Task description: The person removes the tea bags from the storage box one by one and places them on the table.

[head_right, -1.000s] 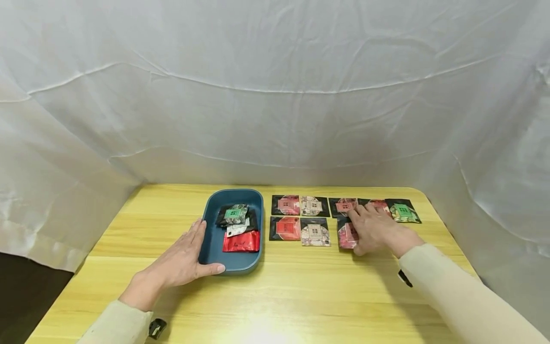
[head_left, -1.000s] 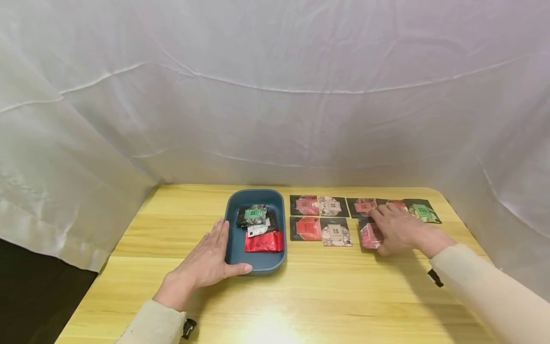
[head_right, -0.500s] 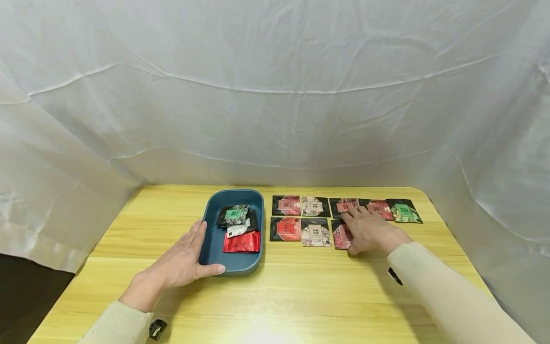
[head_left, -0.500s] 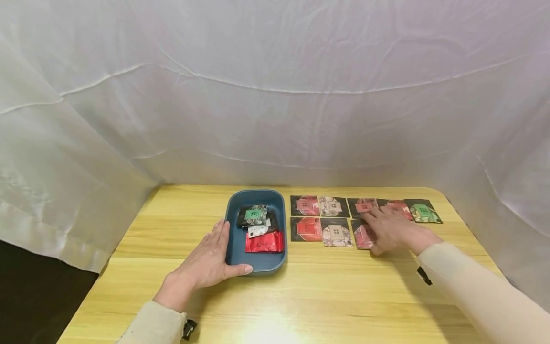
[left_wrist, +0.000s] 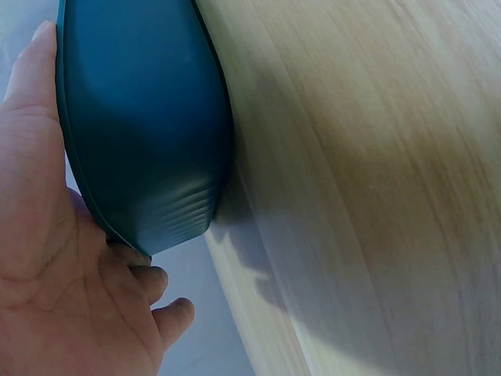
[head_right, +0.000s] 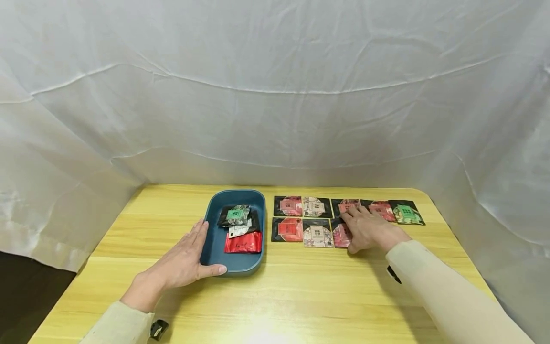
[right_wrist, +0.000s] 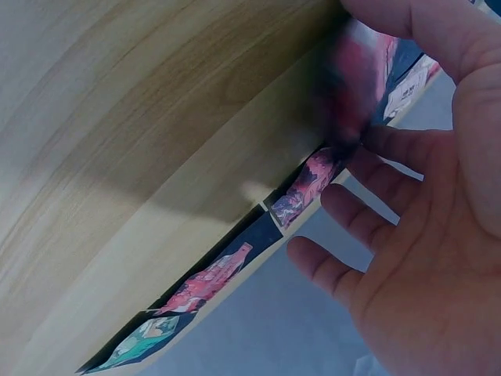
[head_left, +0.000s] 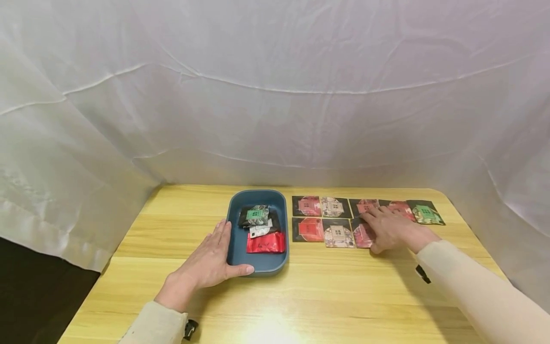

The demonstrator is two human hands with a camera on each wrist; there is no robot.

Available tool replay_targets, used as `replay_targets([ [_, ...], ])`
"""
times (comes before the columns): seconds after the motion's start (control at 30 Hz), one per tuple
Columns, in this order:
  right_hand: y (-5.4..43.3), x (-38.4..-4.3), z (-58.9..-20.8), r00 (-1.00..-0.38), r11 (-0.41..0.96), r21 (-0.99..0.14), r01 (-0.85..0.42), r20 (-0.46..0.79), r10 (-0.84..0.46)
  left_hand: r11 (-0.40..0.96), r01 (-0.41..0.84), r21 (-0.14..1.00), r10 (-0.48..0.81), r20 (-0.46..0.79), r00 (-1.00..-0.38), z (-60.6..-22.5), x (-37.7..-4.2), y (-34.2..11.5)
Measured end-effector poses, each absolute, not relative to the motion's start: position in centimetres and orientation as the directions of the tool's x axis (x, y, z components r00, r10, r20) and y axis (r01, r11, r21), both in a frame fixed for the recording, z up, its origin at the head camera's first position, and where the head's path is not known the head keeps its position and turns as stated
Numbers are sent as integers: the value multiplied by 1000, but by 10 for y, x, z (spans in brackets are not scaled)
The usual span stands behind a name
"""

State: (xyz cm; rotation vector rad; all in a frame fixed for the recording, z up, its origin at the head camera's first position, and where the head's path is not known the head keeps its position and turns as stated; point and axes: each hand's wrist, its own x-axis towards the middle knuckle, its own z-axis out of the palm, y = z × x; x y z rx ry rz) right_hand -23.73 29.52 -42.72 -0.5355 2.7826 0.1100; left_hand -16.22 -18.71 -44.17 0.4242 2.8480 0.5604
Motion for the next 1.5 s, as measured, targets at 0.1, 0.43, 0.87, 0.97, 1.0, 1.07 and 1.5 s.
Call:
replay_targets([
  [0.1, 295, -238, -428, -882, 929, 14, -371, -318, -347, 885, 240, 398, 318, -141, -937, -442, -162, -187],
  [0.43, 291, -235, -421, -882, 914, 27, -405, -276, -383, 886, 229, 404, 313, -156, -937, -440, -162, -187],
  [0.87, 219, -231, -393, -847, 847, 10, -531, 1, -531, 886, 221, 408, 310, -164, -937, -440, -161, -186],
  [0.97, 196, -234, -392, -825, 827, 1, -563, 55, -562, 885, 223, 409, 311, -162, -937, -439, -161, -185],
  [1.0, 188, -235, -392, -817, 818, -9, -575, 73, -573, 884, 223, 410, 311, -160, -937, -439, -161, -185],
  [1.07, 170, -236, -394, -798, 802, -15, -597, 110, -592, 883, 222, 414, 310, -160, -937, -439, -161, -186],
  [1.5, 60, -235, -415, -751, 753, 7, -658, 58, -658, 875, 240, 420, 328, -151, -933, -441, -161, -187],
])
